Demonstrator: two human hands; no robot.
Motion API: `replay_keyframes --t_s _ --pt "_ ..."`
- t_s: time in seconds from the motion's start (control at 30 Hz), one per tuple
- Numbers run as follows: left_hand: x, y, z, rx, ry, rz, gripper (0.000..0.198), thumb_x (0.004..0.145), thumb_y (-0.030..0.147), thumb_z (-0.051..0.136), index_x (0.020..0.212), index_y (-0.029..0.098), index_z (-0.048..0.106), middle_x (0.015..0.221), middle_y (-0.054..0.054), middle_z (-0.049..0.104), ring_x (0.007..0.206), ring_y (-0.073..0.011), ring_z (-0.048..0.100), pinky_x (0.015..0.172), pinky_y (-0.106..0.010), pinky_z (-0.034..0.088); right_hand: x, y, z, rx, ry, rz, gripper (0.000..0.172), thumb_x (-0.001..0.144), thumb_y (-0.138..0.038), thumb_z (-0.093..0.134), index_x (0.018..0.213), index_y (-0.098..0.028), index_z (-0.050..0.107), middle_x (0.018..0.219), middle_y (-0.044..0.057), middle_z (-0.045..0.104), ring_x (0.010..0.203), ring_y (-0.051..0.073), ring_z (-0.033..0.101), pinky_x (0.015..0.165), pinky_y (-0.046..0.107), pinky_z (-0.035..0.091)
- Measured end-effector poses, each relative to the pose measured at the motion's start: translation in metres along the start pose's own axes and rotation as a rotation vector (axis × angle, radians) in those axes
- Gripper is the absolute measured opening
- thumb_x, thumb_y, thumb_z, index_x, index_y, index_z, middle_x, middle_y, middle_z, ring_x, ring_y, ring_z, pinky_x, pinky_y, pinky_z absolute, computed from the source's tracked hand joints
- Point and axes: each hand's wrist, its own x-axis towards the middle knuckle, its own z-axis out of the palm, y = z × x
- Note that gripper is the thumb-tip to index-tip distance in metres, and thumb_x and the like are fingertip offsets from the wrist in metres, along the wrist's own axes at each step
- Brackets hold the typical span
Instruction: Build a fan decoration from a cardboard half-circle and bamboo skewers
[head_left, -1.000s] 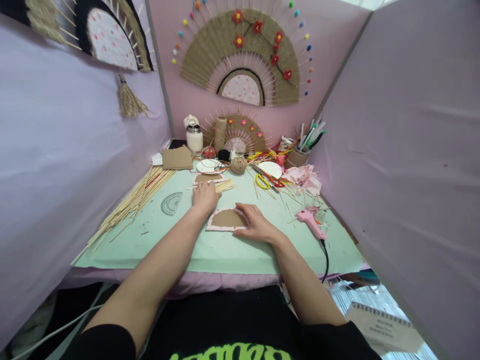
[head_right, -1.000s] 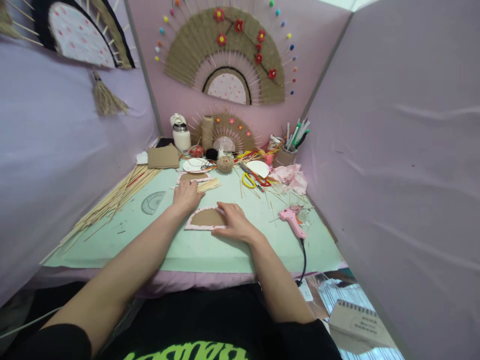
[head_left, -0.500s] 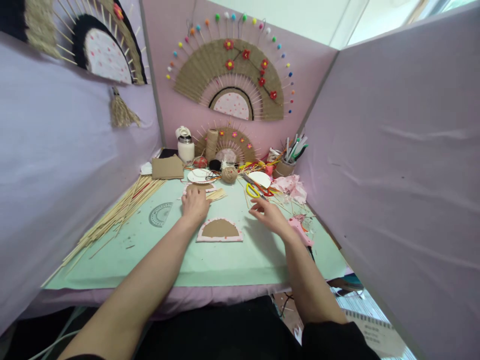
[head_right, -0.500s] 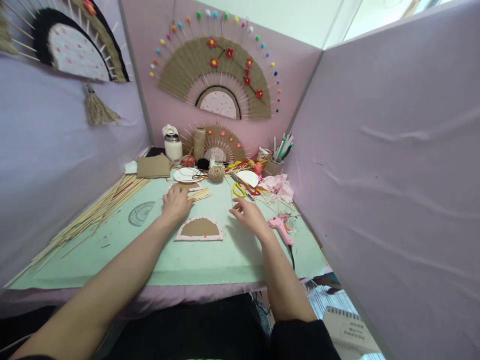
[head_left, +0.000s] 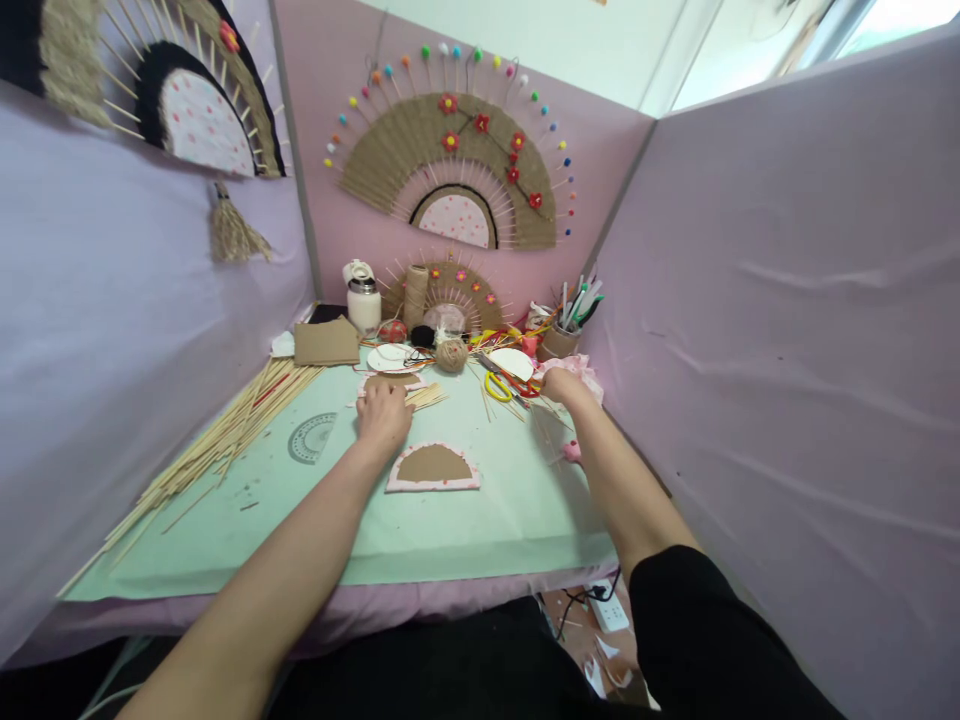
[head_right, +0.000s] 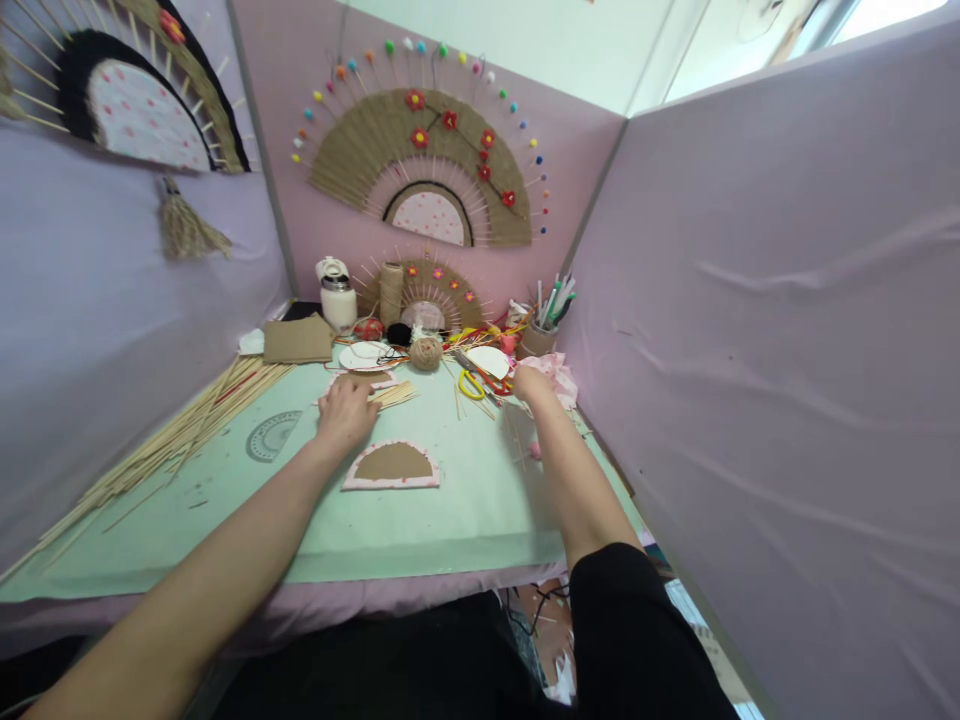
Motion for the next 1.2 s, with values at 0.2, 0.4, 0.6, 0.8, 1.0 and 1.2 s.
replay_keyframes --t_s 0.2,0.4,0.6,0.8,1.0,1.2 --pt "0.000 0.002 0.001 -0.024 -0.015 0.019 0.036 0.090 0.032 0.048 0.120 0.018 0.063 0.126 -0.017 0.057 0.124 -0.0335 0.045 0.100 -0.047 0.039 0.012 0.005 -0.002 -0.081 -0.069 0.043 0.025 0.080 -0.018 0.066 0.102 -0.013 0.074 0.099 0.020 0.072 0.093 0.026 0.068 0.080 0.032 0.048" --pt "-0.001 0.003 0.000 -0.033 -0.040 0.035 0.036 0.089 0.033 0.048 0.117 0.019 0.064 0.123 -0.017 0.058 0.121 -0.0342 0.047 0.098 -0.048 0.039 0.028 -0.016 0.008 -0.033 -0.079 -0.144 0.022 0.087 -0.023 0.059 0.098 -0.015 0.077 0.100 0.012 0.075 0.094 0.021 0.066 0.081 0.024 0.046" --pt "-0.002 0.003 0.000 -0.058 -0.050 0.044 0.036 0.088 0.033 0.048 0.116 0.018 0.065 0.124 -0.017 0.057 0.120 -0.0345 0.046 0.097 -0.048 0.039 0.044 -0.028 0.023 -0.006 -0.176 -0.189 0.030 0.093 -0.036 0.059 0.115 -0.017 0.065 0.121 0.008 0.063 0.103 0.023 0.062 0.088 0.038 0.053" --pt "-0.003 0.003 0.002 -0.066 -0.054 0.062 0.036 0.088 0.033 0.048 0.116 0.018 0.064 0.123 -0.016 0.057 0.118 -0.0340 0.047 0.097 -0.048 0.040 0.052 -0.027 0.028 -0.043 -0.193 -0.155 0.033 0.094 -0.037 0.058 0.122 -0.018 0.059 0.125 0.009 0.059 0.105 0.022 0.061 0.089 0.042 0.054" --pt "-0.003 0.004 0.000 -0.065 -0.069 0.054 0.034 0.088 0.034 0.050 0.115 0.019 0.065 0.121 -0.015 0.058 0.119 -0.0332 0.047 0.097 -0.047 0.040 0.054 -0.033 0.029 -0.078 -0.067 -0.067 0.031 0.089 -0.038 0.061 0.103 -0.012 0.071 0.109 0.019 0.069 0.100 0.027 0.066 0.083 0.031 0.050" --pt "-0.003 0.004 0.003 -0.066 -0.073 0.054 0.031 0.088 0.033 0.050 0.112 0.019 0.065 0.121 -0.015 0.059 0.118 -0.0334 0.047 0.095 -0.047 0.041 0.060 -0.038 0.030 -0.059 0.036 -0.078 0.052 0.085 -0.054 0.059 0.121 -0.016 0.063 0.125 0.016 0.064 0.114 0.027 0.060 0.084 0.030 0.047"
